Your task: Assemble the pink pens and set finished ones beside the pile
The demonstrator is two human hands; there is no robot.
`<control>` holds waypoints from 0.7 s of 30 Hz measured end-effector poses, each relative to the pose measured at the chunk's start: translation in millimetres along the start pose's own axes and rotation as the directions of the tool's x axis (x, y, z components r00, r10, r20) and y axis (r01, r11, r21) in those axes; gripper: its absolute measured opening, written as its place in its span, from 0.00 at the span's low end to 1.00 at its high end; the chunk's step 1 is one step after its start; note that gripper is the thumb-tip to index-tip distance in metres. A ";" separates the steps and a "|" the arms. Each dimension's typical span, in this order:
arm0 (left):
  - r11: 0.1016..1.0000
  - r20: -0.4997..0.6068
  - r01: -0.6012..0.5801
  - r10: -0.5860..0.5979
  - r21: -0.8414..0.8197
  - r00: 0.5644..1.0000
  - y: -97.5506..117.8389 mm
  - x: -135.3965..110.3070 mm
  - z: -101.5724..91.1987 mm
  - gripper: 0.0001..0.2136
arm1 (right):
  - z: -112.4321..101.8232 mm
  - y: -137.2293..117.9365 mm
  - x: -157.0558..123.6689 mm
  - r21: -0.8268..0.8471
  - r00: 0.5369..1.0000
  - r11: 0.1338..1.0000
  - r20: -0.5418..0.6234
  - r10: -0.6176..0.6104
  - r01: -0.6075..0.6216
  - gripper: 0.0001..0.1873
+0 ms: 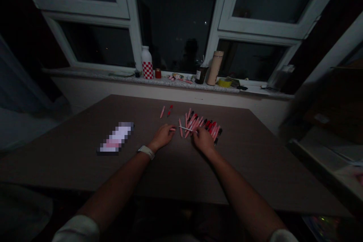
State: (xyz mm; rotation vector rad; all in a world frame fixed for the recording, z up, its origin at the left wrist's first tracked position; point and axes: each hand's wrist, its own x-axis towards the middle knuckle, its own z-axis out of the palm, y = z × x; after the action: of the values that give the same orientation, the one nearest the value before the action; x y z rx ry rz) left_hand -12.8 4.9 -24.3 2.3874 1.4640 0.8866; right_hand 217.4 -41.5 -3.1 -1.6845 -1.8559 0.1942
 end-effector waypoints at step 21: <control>0.987 -0.090 0.066 -0.080 -0.144 0.993 -3.3 8.5 8.4 0.05 | 0.9 0.9 -0.8 0.100 1.000 0.995 -0.013 -0.012 0.013 0.11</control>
State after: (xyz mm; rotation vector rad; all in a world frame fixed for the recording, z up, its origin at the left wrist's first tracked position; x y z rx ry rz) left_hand -7.5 15.0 -29.3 2.2038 1.4604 1.0626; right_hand 217.7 -41.8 -4.6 -1.6028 -1.8169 0.2669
